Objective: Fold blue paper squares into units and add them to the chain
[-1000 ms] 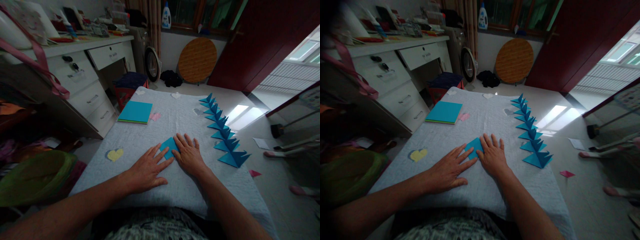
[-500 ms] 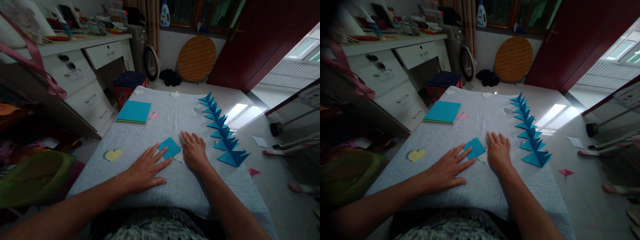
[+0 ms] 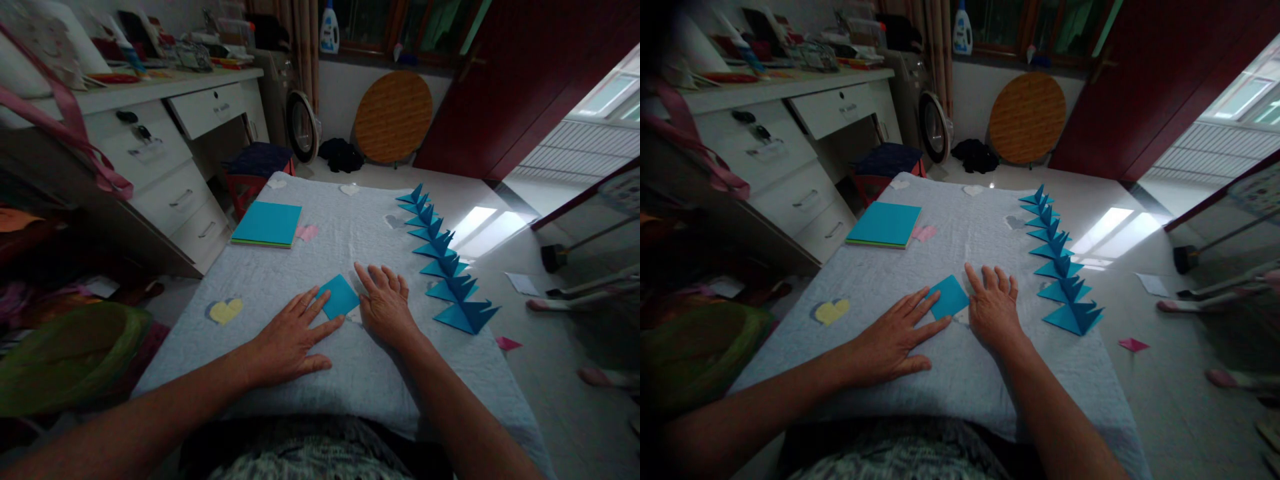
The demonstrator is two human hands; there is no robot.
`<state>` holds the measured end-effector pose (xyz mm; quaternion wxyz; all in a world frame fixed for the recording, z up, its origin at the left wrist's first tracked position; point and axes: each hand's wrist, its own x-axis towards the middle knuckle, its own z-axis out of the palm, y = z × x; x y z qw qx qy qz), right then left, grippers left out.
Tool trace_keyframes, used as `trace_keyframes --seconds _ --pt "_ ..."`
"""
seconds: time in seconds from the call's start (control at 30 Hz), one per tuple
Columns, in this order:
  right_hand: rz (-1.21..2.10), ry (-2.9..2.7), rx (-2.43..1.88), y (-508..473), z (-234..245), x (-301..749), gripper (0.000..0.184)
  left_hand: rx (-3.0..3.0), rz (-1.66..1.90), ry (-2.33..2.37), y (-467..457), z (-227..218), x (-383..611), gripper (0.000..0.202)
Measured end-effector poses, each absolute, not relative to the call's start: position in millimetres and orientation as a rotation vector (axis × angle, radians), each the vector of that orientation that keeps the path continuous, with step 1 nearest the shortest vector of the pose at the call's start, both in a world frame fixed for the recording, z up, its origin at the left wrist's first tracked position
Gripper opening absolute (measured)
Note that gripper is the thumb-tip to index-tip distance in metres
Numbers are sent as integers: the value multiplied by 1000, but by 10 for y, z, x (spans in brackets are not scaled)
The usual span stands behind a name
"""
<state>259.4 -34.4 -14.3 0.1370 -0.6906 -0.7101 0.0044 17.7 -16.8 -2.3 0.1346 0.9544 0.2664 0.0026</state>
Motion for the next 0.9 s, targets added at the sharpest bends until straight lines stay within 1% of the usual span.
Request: trace_keyframes --seconds 0.1,0.23,0.3,0.4,0.43,0.53,0.6,0.7,0.77,0.9 --pt "-1 -1968 -1989 -340 -142 2609 62 2775 49 740 -159 -52 159 73" --pt "56 -1944 -1816 -343 -81 2572 40 2789 186 713 -111 -81 164 74" --pt "124 -1991 -1705 -352 -37 2545 32 2767 295 732 -73 -55 199 65" --pt "248 -2051 -1605 -372 11 2515 34 2676 385 846 -20 44 296 41" --pt "275 -2059 -1597 -380 18 2510 38 2650 388 895 -7 81 336 37" --pt "305 -2057 -1616 -398 25 2509 45 2596 390 1016 25 151 449 38" --pt "318 -2038 -1638 -405 32 2512 44 2554 455 1090 54 142 500 38" --pt "338 -1994 -1678 -409 46 2513 40 2471 615 1181 123 56 528 30" --pt "349 -1973 -1694 -405 45 2509 43 2415 673 1225 177 -14 524 34" --pt "408 -1932 -1663 -389 2 2493 49 2311 651 1184 233 -86 498 60"
